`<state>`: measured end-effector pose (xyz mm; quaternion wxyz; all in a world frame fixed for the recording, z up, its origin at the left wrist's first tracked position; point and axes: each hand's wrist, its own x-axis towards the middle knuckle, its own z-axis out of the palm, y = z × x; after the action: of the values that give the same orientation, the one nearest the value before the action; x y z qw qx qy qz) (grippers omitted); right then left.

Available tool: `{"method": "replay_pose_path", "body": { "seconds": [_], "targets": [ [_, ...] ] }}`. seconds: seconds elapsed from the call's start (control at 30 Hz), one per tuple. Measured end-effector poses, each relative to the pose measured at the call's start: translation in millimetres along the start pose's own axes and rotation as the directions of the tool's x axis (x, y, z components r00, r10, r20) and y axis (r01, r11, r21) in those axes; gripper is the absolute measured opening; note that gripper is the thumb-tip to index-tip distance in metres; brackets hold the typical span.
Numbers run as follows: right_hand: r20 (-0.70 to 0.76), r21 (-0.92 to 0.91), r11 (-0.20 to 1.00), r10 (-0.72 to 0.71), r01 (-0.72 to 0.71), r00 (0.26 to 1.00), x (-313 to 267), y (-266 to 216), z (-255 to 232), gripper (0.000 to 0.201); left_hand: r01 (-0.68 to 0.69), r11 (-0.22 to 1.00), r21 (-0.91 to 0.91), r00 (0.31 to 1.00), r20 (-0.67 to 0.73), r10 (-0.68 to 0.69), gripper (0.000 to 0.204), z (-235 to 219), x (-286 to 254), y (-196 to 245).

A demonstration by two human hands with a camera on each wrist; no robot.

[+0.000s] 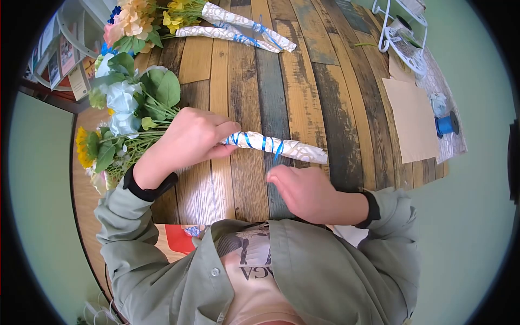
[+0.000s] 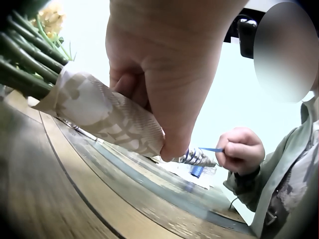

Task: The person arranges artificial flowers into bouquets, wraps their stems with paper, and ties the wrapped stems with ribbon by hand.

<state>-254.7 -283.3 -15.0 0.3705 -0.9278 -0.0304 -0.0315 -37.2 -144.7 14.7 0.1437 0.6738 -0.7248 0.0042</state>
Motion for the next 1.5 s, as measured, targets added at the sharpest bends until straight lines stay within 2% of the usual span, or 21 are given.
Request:
{"method": "replay_pose_path", "body": {
  "seconds": [0.03, 0.07, 0.13, 0.2, 0.23, 0.27, 0.3, 0.33, 0.43, 0.53, 0.6, 0.7, 0.83, 0.93, 1.03, 1.13, 1.2, 1.27, 1.33, 1.4, 1.5],
  "targets": [
    [0.032, 0.413, 0.902, 0.121, -0.123, 0.992, 0, 2, 7, 0.015, 0.0, 1.0, 0.004, 1.0, -0.005, 0.0, 0.021, -1, 0, 0],
    [0.031, 0.415, 0.901, 0.127, -0.129, 0.991, 3, 2, 11, 0.015, -0.004, 1.0, 0.0, 1.0, -0.003, 0.004, 0.021, -2, 1, 0],
    [0.424, 0.838, 0.312, 0.142, -0.447, 0.894, 11, 7, 16, 0.027, -0.022, 0.997, -0.071, 0.998, -0.054, 0.018, 0.022, -3, 1, -1],
    [0.555, 0.823, 0.177, -0.054, -0.539, 0.83, 27, 31, 17, 0.026, -0.057, 0.992, -0.109, 0.997, -0.054, 0.052, 0.023, -9, -1, 4],
    [0.593, 0.735, 0.372, 0.052, -0.567, 0.804, 30, 34, -2, 0.026, -0.081, 0.985, -0.15, 0.996, -0.051, 0.074, 0.024, -11, -4, 6],
    [0.673, 0.739, 0.095, -0.034, -0.668, 0.739, 42, 56, -4, 0.024, -0.072, 0.987, -0.147, 0.996, -0.053, 0.065, 0.024, -11, -6, 8],
    [0.551, 0.7, 0.473, 0.118, -0.535, 0.826, 50, 49, -14, 0.023, -0.101, 0.982, -0.162, 0.995, -0.026, 0.098, 0.024, -12, -9, 11],
    [0.802, 0.561, 0.445, -0.084, -0.698, 0.591, 69, 80, -31, 0.023, -0.131, 0.976, -0.177, 0.991, 0.0, 0.133, 0.025, -12, -10, 13],
    [0.813, 0.476, 0.665, -0.084, -0.575, 0.576, 91, 61, -70, 0.024, -0.119, 0.981, -0.15, 0.989, 0.066, 0.131, 0.026, -6, -13, 15],
    [0.609, 0.354, 0.915, -0.069, -0.193, 0.79, 89, 26, -64, 0.029, -0.073, 0.992, -0.099, 0.989, 0.12, 0.085, 0.024, 2, -13, 14],
    [0.342, 0.217, 0.974, -0.017, -0.061, 0.94, 71, 2, -40, 0.022, -0.035, 0.999, -0.007, 0.994, 0.108, 0.035, 0.031, 5, -12, 14],
    [0.05, 0.126, 0.988, -0.101, 0.094, 0.994, 50, 8, -4, 0.018, 0.023, 0.991, 0.133, 1.0, 0.012, -0.025, 0.031, 13, -17, 29],
    [-0.011, 0.245, 0.969, 0.008, -0.005, 1.0, 44, 25, 12, 0.019, 0.3, 0.868, 0.395, 0.944, 0.007, -0.329, 0.026, 19, -33, 68],
    [-0.045, 0.599, 0.8, 0.092, -0.047, 0.995, 50, 39, 19, 0.024, 0.431, 0.805, 0.408, 0.886, -0.023, -0.463, 0.025, 31, -47, 83],
    [0.29, 0.955, -0.124, 0.211, -0.269, 0.934, 61, 46, 21, 0.025, 0.402, 0.9, 0.166, 0.915, -0.062, -0.398, 0.022, 33, -48, 88],
    [0.336, 0.903, -0.318, 0.104, -0.289, 0.936, 67, 61, 33, 0.027, 0.303, 0.941, -0.148, 0.944, -0.087, -0.317, 0.017, 28, -48, 86],
    [0.374, 0.895, -0.299, 0.101, -0.33, 0.922, 75, 65, 33, 0.027, 0.203, 0.845, -0.495, 0.906, -0.232, -0.354, 0.015, 25, -44, 76],
    [0.439, 0.879, -0.257, 0.111, -0.401, 0.892, 81, 65, 32, 0.028, 0.194, 0.831, -0.521, 0.928, -0.177, -0.327, 0.012, 26, -49, 69],
    [0.431, 0.903, -0.087, 0.206, -0.422, 0.879, 83, 56, 31, 0.031, 0.246, 0.762, -0.599, 0.922, -0.099, -0.375, 0.011, 29, -49, 70],
    [0.181, 0.877, 0.401, 0.235, -0.265, 0.955, 83, 53, 34, 0.03, 0.238, 0.798, -0.554, 0.929, -0.11, -0.353, 0.013, 31, -46, 70],
    [0.07, 0.855, 0.479, 0.269, -0.197, 0.96, 78, 55, 40, 0.03, 0.127, 0.9, -0.418, 0.956, -0.191, -0.223, 0.017, 31, -44, 88]
  ]
}}
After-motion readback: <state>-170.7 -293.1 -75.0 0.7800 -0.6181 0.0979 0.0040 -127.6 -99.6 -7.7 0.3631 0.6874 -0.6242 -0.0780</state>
